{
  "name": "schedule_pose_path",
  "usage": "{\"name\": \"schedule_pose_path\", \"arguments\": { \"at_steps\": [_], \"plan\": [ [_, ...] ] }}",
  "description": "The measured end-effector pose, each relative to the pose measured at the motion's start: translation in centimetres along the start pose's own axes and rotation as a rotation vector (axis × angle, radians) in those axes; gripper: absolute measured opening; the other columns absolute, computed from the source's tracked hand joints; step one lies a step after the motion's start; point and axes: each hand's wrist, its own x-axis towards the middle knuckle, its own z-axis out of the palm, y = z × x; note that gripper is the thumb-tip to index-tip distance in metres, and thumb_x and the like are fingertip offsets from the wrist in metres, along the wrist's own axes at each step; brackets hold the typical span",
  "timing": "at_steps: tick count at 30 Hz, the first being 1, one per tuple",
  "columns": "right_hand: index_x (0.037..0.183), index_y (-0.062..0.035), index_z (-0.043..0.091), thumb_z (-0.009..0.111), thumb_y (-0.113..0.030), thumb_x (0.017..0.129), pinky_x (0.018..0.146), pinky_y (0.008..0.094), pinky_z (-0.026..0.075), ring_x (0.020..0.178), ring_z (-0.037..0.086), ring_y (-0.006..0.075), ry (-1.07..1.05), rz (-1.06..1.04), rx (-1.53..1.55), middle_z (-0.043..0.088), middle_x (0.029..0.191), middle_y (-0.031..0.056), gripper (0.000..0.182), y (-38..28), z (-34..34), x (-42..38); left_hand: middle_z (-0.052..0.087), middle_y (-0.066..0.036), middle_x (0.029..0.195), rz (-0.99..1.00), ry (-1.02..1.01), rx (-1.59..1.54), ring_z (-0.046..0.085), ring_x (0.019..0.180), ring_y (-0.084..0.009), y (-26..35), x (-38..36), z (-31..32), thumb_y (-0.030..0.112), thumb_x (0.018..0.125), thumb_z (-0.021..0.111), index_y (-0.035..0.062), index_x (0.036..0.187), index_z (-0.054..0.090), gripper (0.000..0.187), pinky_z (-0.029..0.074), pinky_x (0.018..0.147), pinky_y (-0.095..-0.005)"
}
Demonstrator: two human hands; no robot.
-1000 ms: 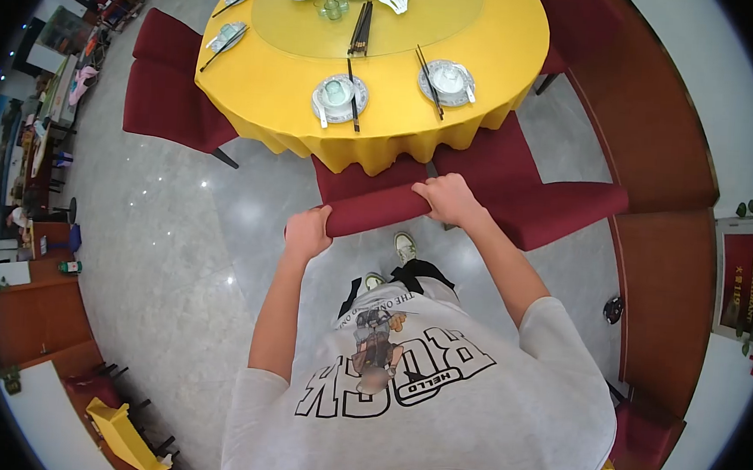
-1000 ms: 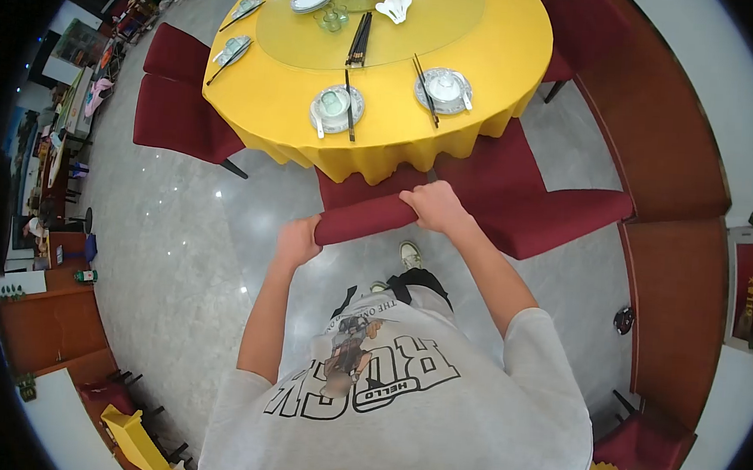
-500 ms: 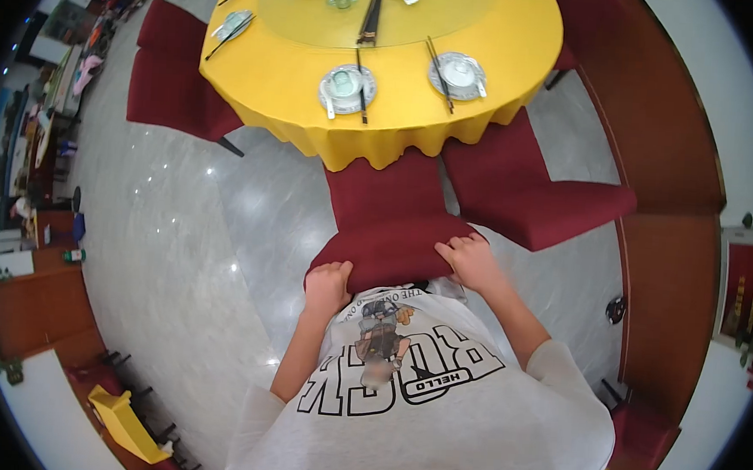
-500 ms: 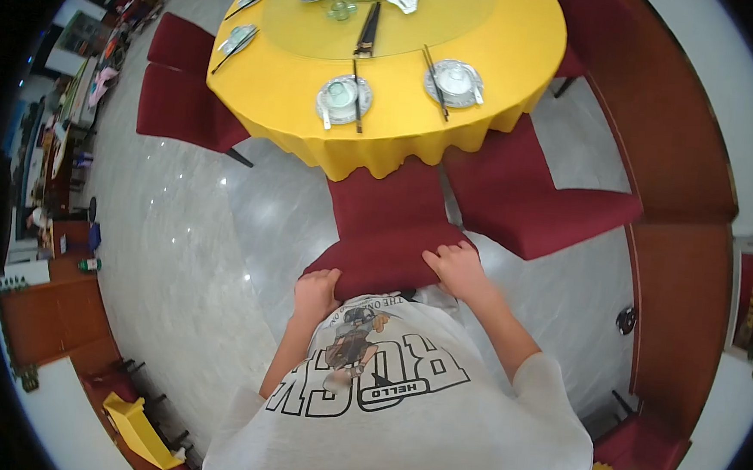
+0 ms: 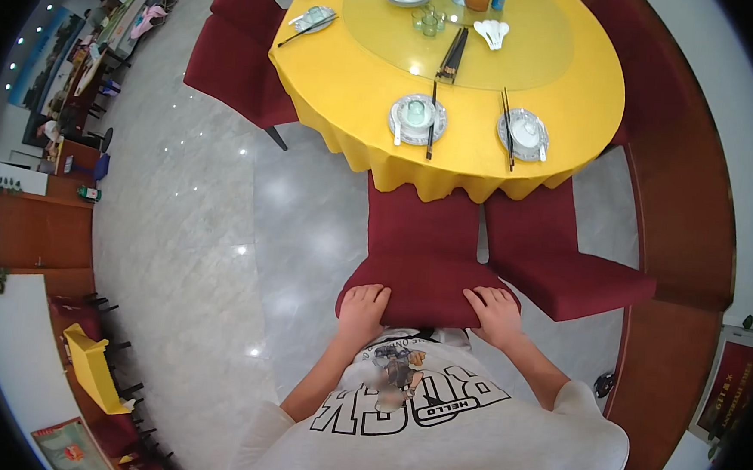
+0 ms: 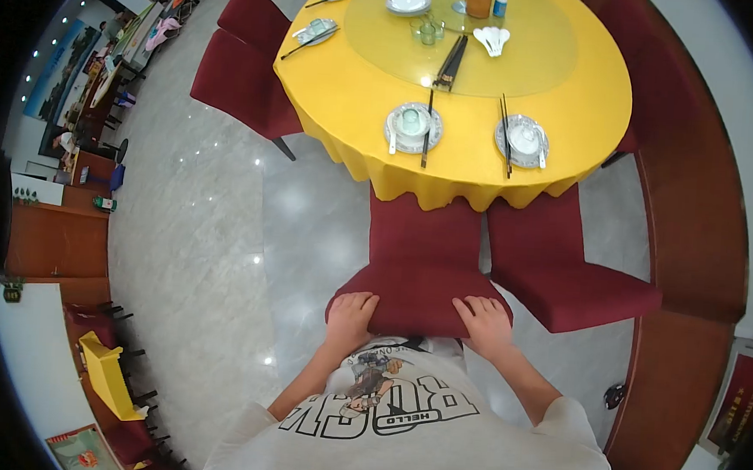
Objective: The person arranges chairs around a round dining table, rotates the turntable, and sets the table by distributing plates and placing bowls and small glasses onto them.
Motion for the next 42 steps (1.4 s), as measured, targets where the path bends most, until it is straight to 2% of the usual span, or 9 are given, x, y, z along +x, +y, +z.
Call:
{"name": "schedule_pose_path", "arguments": {
  "at_steps": [9, 13, 18, 20, 26, 35, 39, 41, 42],
  "plan": [
    [0.128, -0.0058, 0.052, 0.081, -0.024, 0.062, 0.096, 0.0424, 0.042, 0.113, 0.054, 0.0289, 0.141, -0.105, 0.005, 0.056, 0.119, 0.0124, 0.075, -13.1, 3.9, 7.0, 0.056, -0.015, 0.123, 0.275, 0.092, -0.167, 0.053, 0.115, -0.0308, -3.8, -2.6, -1.6, 0.015, 0.068, 0.075, 0.0044, 0.128, 0.052, 0.065, 0.040, 0.099, -0.0441],
    [0.129, -0.0066, 0.051, 0.082, -0.027, 0.062, 0.099, 0.0430, 0.039, 0.115, 0.052, 0.0284, 0.153, -0.055, -0.071, 0.056, 0.119, 0.0123, 0.076, -18.4, 5.4, 9.7, 0.055, -0.016, 0.123, 0.065, 0.116, -0.281, 0.051, 0.117, -0.0341, -9.2, -8.3, -1.9, 0.012, 0.072, 0.072, 0.0075, 0.133, 0.049, 0.066, 0.041, 0.097, -0.0443],
    [0.127, -0.0097, 0.054, 0.083, -0.028, 0.061, 0.098, 0.0415, 0.040, 0.114, 0.053, 0.0280, 0.159, 0.009, -0.078, 0.056, 0.120, 0.0107, 0.074, -21.0, 5.9, 11.3, 0.062, -0.012, 0.104, -0.051, 0.069, -0.278, 0.060, 0.096, -0.0327, -16.3, -13.4, -0.4, 0.015, 0.077, 0.069, 0.0093, 0.113, 0.062, 0.037, 0.047, 0.084, -0.0450],
    [0.125, -0.0104, 0.056, 0.082, -0.032, 0.063, 0.097, 0.0416, 0.041, 0.113, 0.054, 0.0279, 0.120, 0.001, -0.112, 0.057, 0.119, 0.0103, 0.071, -20.8, 6.4, 11.7, 0.064, -0.009, 0.089, -0.120, 0.091, -0.453, 0.063, 0.083, -0.0313, -17.3, -13.3, -0.5, 0.017, 0.079, 0.069, 0.0078, 0.094, 0.065, 0.019, 0.049, 0.074, -0.0426],
    [0.122, -0.0100, 0.058, 0.081, -0.043, 0.063, 0.093, 0.0423, 0.046, 0.109, 0.058, 0.0275, 0.121, -0.084, -0.009, 0.059, 0.117, 0.0095, 0.071, -21.1, 4.9, 12.6, 0.061, -0.011, 0.078, -0.132, 0.082, -0.480, 0.062, 0.076, -0.0311, -18.4, -11.9, -3.2, 0.019, 0.081, 0.068, 0.0063, 0.080, 0.060, 0.015, 0.049, 0.066, -0.0416],
    [0.120, -0.0107, 0.059, 0.077, -0.049, 0.064, 0.094, 0.0414, 0.046, 0.108, 0.058, 0.0269, 0.107, -0.008, 0.021, 0.060, 0.117, 0.0090, 0.070, -20.7, 5.1, 13.7, 0.063, -0.010, 0.079, -0.145, -0.092, -0.447, 0.063, 0.076, -0.0311, -29.6, -5.0, -5.3, 0.021, 0.082, 0.065, 0.0066, 0.080, 0.062, 0.015, 0.049, 0.067, -0.0421],
    [0.118, -0.0122, 0.062, 0.078, -0.048, 0.064, 0.097, 0.0436, 0.044, 0.116, 0.053, 0.0274, -0.090, 0.121, 0.011, 0.057, 0.123, 0.0094, 0.068, -21.2, 3.3, 16.3, 0.064, -0.010, 0.079, -0.025, -0.203, -0.429, 0.063, 0.077, -0.0308, -33.9, 0.7, -8.1, 0.024, 0.083, 0.066, 0.0078, 0.083, 0.065, 0.016, 0.049, 0.067, -0.0425],
    [0.122, -0.0130, 0.061, 0.078, -0.050, 0.063, 0.099, 0.0440, 0.042, 0.122, 0.048, 0.0277, -0.525, 0.115, 0.000, 0.053, 0.129, 0.0095, 0.072, -21.7, 2.5, 18.7, 0.065, -0.010, 0.079, 0.001, -0.208, -0.412, 0.064, 0.077, -0.0308, -35.8, 3.8, -8.8, 0.024, 0.083, 0.066, 0.0080, 0.083, 0.066, 0.016, 0.050, 0.067, -0.0423],
    [0.118, -0.0139, 0.064, 0.075, -0.047, 0.068, 0.093, 0.0444, 0.047, 0.114, 0.057, 0.0298, -0.502, 0.099, 0.020, 0.061, 0.119, 0.0127, 0.062, -21.5, 3.3, 19.8, 0.065, -0.010, 0.080, 0.020, -0.210, -0.398, 0.064, 0.077, -0.0309, -36.6, 5.1, -9.4, 0.024, 0.083, 0.066, 0.0083, 0.084, 0.067, 0.016, 0.050, 0.067, -0.0422]
  ]
}}
